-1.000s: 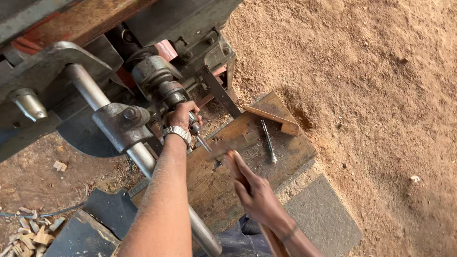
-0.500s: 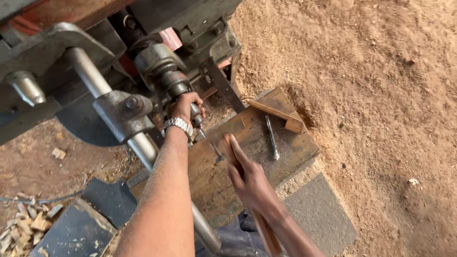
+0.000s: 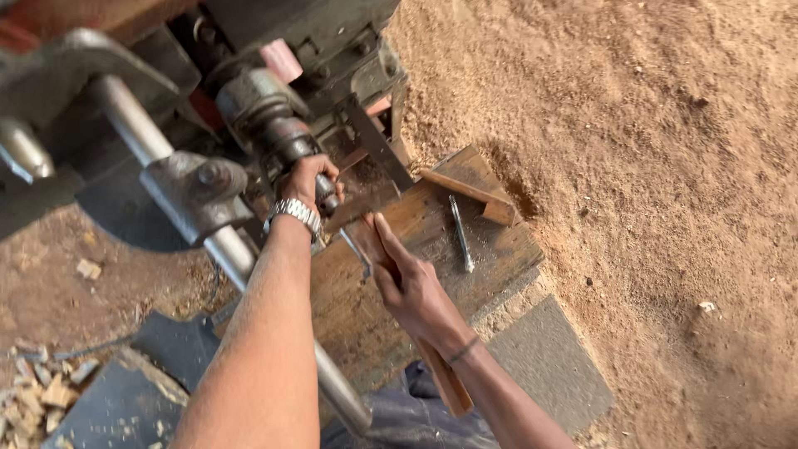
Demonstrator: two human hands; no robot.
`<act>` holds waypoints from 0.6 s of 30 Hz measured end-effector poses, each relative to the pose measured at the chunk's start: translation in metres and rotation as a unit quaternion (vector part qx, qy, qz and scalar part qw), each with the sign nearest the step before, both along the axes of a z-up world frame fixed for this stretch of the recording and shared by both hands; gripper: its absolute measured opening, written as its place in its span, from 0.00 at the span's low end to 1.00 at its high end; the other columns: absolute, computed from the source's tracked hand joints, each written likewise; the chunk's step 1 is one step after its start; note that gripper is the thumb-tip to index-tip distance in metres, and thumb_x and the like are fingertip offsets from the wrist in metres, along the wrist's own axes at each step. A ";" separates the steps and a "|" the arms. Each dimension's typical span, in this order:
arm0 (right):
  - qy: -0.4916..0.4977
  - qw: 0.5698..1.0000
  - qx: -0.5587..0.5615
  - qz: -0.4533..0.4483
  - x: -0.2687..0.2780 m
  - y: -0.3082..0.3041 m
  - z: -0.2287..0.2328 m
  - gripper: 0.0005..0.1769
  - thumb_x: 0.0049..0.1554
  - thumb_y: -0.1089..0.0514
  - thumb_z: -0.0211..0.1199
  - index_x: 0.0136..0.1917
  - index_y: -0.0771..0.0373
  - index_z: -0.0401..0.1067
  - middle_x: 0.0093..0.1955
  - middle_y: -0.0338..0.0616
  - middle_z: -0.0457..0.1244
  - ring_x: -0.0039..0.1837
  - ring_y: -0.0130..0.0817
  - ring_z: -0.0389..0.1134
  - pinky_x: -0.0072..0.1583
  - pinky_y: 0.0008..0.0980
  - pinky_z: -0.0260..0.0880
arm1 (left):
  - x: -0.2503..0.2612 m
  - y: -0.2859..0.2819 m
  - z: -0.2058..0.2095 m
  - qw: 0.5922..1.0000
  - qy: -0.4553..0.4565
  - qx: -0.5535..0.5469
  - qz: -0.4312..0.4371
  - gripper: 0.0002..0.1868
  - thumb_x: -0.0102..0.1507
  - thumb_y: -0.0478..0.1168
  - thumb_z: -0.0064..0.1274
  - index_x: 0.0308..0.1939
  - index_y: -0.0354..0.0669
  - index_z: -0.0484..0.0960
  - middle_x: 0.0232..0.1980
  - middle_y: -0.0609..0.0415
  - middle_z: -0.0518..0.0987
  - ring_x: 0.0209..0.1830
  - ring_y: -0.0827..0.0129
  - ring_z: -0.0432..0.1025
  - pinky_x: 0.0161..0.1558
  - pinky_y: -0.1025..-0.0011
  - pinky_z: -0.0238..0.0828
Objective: The person using a screwdriver to adjust or repair components of a machine while an assistant holds a wooden block to steady parts of the mechanism.
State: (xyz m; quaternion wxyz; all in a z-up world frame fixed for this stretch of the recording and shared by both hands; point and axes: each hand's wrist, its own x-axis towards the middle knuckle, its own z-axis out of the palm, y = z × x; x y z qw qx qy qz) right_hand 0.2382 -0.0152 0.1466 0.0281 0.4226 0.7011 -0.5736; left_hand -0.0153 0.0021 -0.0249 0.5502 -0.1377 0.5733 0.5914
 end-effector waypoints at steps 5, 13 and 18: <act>-0.064 0.997 -0.030 0.008 0.009 0.004 -0.004 0.42 0.62 0.55 0.52 0.85 0.44 0.42 0.45 0.42 0.70 0.29 0.27 0.64 0.37 0.36 0.76 | 0.006 -0.001 0.008 0.998 0.056 0.009 0.022 0.05 0.47 0.32 0.56 0.24 0.38 0.75 0.21 0.50 0.75 0.16 0.62 0.72 0.20 0.64 0.75; -0.005 0.999 0.046 0.022 0.008 0.003 -0.008 0.40 0.64 0.57 0.52 0.84 0.44 0.42 0.50 0.53 0.69 0.34 0.28 0.66 0.38 0.38 0.74 | 0.005 -0.002 0.023 0.999 0.041 0.031 -0.009 0.06 0.47 0.35 0.56 0.24 0.38 0.76 0.21 0.49 0.77 0.15 0.63 0.72 0.21 0.67 0.75; -0.104 0.992 -0.072 -0.008 0.008 0.000 -0.015 0.42 0.62 0.54 0.50 0.86 0.39 0.41 0.43 0.46 0.71 0.30 0.29 0.64 0.36 0.35 0.75 | 0.009 -0.008 0.013 0.997 0.080 0.019 0.011 0.06 0.47 0.34 0.56 0.25 0.38 0.76 0.22 0.49 0.76 0.16 0.64 0.72 0.21 0.66 0.75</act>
